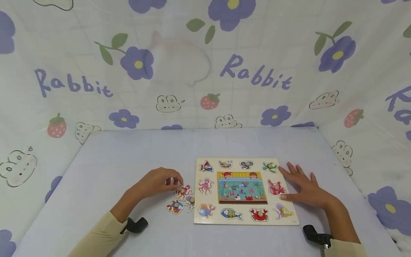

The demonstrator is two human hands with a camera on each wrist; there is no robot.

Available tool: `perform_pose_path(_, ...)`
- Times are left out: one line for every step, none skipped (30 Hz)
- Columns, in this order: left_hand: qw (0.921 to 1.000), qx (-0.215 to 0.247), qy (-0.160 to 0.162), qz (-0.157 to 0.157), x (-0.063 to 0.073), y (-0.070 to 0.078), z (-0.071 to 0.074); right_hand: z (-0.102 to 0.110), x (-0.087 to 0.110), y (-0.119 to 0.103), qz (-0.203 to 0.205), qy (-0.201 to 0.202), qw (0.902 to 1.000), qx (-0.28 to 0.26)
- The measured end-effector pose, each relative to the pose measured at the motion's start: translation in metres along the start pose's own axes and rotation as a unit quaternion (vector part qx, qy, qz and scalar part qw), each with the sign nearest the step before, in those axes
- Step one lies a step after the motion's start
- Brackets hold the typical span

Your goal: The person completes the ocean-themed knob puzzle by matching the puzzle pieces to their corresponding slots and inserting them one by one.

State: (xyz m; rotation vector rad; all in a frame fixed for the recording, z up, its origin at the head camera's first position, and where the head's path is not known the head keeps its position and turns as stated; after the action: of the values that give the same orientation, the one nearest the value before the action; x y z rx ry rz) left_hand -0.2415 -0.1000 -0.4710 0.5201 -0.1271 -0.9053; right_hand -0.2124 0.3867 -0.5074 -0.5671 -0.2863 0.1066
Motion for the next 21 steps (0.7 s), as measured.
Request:
perform_pose_path(1.0, 0.006, -0.004, 0.001, -0.0007, 0.0002, -0.0016, -0.0002, 0.0006, 0.0001, -0.001, 0.0, 1.0, 0.001)
perform_pose_path(0.9999, 0.011, -0.009, 0.002, -0.0012, 0.0005, -0.0032, -0.0001, 0.0014, -0.0003, 0.0, 0.0, 1.0, -0.001)
perform_pose_path(0.9998, 0.015, -0.012, 0.002, -0.0016, 0.0007, -0.004, 0.0, 0.002, -0.0008, 0.003, 0.0, 1.0, -0.004)
perform_pose_path(0.9997, 0.019, -0.016, 0.003, -0.002, 0.0009, -0.0047, 0.0, 0.0026, -0.0012, 0.003, 0.001, 1.0, -0.006)
perform_pose_path(0.9995, 0.022, -0.02, 0.004, -0.0023, 0.0013, -0.005, -0.0001, 0.0032, -0.0015, 0.004, 0.001, 1.0, -0.008)
perform_pose_path(0.9994, 0.025, -0.023, 0.004, -0.0027, 0.0017, -0.0051, -0.0001, 0.0038, -0.0015, 0.003, 0.001, 0.9999, -0.011)
perform_pose_path(0.9993, 0.027, -0.024, 0.005, -0.0024, 0.002, -0.0056, 0.0, 0.0037, -0.0015, 0.002, 0.0, 0.9999, -0.011)
perform_pose_path(0.9992, 0.029, -0.025, 0.006, -0.0021, 0.0022, -0.0063, 0.0001, 0.0037, -0.0014, 0.0, 0.0, 0.9999, -0.01)
perform_pose_path(0.9992, 0.03, -0.026, 0.006, -0.002, 0.0019, -0.0069, 0.0, 0.0036, -0.0011, -0.001, -0.001, 0.9999, -0.01)
perform_pose_path(0.9991, 0.032, -0.028, 0.005, -0.0021, 0.0017, -0.0075, -0.0001, 0.0036, -0.0005, -0.003, -0.002, 0.9999, -0.01)
perform_pose_path(0.999, 0.033, -0.029, 0.004, -0.0022, 0.0013, -0.0081, -0.0002, 0.0034, 0.0001, -0.003, -0.001, 0.9999, -0.01)
perform_pose_path(0.9989, 0.034, -0.031, 0.004, -0.0023, 0.0007, -0.0088, -0.0003, 0.0034, 0.0005, -0.004, -0.002, 0.9999, -0.012)
perform_pose_path(0.9988, 0.036, -0.032, 0.004, -0.0024, 0.0001, -0.0096, -0.0006, 0.0032, 0.001, -0.003, -0.001, 0.9999, -0.012)
perform_pose_path(0.9987, 0.038, -0.034, 0.003, -0.0024, -0.0004, -0.0102, -0.0007, 0.0031, 0.0012, -0.001, -0.001, 0.9999, -0.013)
perform_pose_path(0.9987, 0.039, -0.034, 0.002, -0.0023, -0.0008, -0.0107, -0.0008, 0.0029, 0.0013, 0.0, -0.001, 0.9999, -0.014)
perform_pose_path(0.9986, 0.04, -0.034, 0.0, -0.0021, -0.0009, -0.0111, -0.0009, 0.0027, 0.0015, 0.001, -0.001, 0.9999, -0.014)
perform_pose_path(0.9986, 0.041, -0.034, -0.001, -0.0018, -0.0009, -0.0113, -0.001, 0.0024, 0.0015, 0.001, -0.001, 0.9999, -0.014)
perform_pose_path(0.9986, 0.041, -0.034, -0.003, -0.0015, -0.0006, -0.0113, -0.001, 0.0022, 0.0015, 0.001, -0.002, 0.9999, -0.015)
perform_pose_path(0.9986, 0.04, -0.034, -0.007, -0.0013, -0.0006, -0.0113, -0.0013, 0.0017, 0.0017, 0.0, -0.002, 0.9999, -0.013)
perform_pose_path(0.9987, 0.037, -0.033, -0.01, -0.0012, -0.0006, -0.0111, -0.0014, 0.0013, 0.0017, 0.0, -0.001, 0.9999, -0.012)
perform_pose_path(0.9987, 0.035, -0.033, -0.013, -0.0012, -0.0007, -0.011, -0.0015, 0.0009, 0.0019, -0.001, -0.001, 0.9999, -0.012)
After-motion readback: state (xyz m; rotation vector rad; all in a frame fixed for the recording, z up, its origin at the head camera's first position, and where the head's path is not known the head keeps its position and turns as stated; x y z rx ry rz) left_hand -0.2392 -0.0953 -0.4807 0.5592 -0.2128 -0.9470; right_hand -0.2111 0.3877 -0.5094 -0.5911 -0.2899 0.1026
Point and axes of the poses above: each hand's wrist, its own x-axis away from the middle knuckle, its own z-axis out of the back of the hand, y = z × x, the point moved 4 cm from there along -x, towards the middle knuckle, and after that the axes turned 11 degrees about -z, right-handed, at the moved point
